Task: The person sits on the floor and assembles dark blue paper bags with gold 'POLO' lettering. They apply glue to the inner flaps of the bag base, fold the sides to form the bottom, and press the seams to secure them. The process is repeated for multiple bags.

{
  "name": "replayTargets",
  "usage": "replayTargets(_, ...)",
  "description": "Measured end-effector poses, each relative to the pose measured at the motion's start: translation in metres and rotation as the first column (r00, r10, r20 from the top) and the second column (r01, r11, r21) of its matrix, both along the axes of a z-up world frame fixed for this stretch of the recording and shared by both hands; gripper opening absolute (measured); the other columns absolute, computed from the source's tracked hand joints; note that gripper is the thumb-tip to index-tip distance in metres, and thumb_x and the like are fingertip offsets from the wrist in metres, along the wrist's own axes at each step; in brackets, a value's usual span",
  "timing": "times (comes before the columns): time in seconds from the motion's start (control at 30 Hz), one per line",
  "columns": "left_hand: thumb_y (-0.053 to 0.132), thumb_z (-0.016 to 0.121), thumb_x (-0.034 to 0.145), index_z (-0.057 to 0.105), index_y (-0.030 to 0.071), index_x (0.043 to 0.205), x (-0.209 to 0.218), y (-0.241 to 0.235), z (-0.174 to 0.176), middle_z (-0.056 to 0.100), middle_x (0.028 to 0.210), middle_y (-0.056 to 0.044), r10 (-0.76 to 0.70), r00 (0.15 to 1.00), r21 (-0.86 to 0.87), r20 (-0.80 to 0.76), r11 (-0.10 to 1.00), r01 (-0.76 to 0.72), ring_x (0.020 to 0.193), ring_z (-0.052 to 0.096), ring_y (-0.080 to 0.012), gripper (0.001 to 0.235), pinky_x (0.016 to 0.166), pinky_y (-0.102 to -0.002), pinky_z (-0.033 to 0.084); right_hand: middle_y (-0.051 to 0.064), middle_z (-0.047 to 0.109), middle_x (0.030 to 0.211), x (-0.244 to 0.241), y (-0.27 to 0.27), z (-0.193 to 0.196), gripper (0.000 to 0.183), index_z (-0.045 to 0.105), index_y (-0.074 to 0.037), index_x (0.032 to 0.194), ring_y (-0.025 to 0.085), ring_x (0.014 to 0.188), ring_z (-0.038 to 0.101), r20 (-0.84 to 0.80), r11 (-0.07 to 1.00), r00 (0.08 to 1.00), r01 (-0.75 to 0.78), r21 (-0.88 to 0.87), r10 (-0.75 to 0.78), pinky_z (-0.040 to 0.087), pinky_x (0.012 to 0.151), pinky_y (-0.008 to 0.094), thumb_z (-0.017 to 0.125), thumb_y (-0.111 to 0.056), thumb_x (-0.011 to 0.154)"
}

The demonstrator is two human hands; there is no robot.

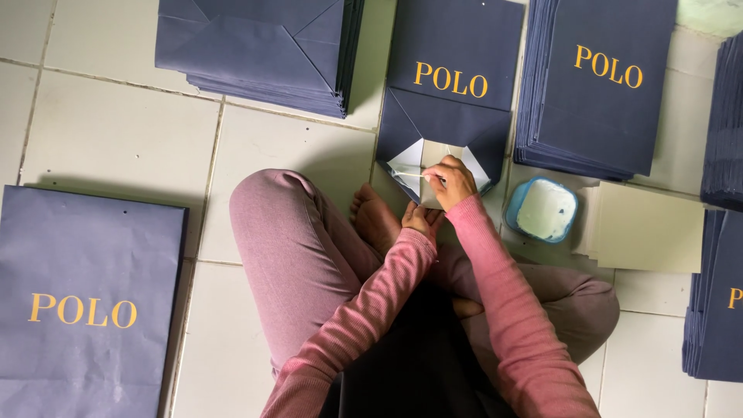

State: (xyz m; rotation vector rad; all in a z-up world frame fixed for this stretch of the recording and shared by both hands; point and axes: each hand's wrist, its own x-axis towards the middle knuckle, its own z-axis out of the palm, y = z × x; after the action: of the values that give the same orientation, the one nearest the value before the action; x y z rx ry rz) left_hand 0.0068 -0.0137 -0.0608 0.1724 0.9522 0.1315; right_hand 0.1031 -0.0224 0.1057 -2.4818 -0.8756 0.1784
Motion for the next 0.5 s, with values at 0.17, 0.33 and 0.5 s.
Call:
replayTargets(0.17, 0.011, 0.045, 0.102, 0.042, 0.012, 0.149, 0.002, 0.003, 0.016, 0.060, 0.129, -0.028, 0.009, 0.999, -0.014, -0.046, 1.000, -0.009, 0.117, 0.064, -0.0463, 0.048, 0.101, -0.061, 0.051, 0.008, 0.063, 0.086, -0.012, -0.037, 0.019, 0.009, 0.079, -0.016, 0.095, 0.029, 0.088, 0.066, 0.004, 0.999, 1.000, -0.030, -0.023, 0.030, 0.056, 0.080, 0.039, 0.074, -0.013, 0.088)
replayTargets(0.33, 0.009, 0.046, 0.101, 0.041, 0.009, 0.150, 0.002, 0.004, 0.018, 0.058, 0.130, -0.030, 0.038, 0.997, -0.015, -0.064, 0.999, -0.039, 0.118, 0.062, -0.0488, 0.049, 0.102, -0.063, 0.051, 0.008, 0.064, 0.089, -0.021, -0.052, 0.034, 0.008, 0.079, -0.017, 0.095, 0.029, 0.089, 0.066, -0.012, 0.999, 1.000, -0.023, -0.035, 0.022, 0.056, 0.081, 0.038, 0.075, -0.014, 0.089)
replayTargets(0.5, 0.008, 0.046, 0.100, 0.046, 0.011, 0.148, 0.002, 0.004, 0.019, 0.062, 0.124, -0.026, 0.034, 0.997, -0.009, -0.063, 0.999, -0.035, 0.112, 0.066, -0.0452, 0.048, 0.099, -0.062, 0.052, 0.006, 0.062, 0.086, -0.016, -0.036, 0.018, 0.010, 0.079, -0.016, 0.095, 0.027, 0.087, 0.065, 0.046, 0.998, 0.997, -0.059, -0.004, 0.059, 0.056, 0.080, 0.037, 0.074, -0.010, 0.088)
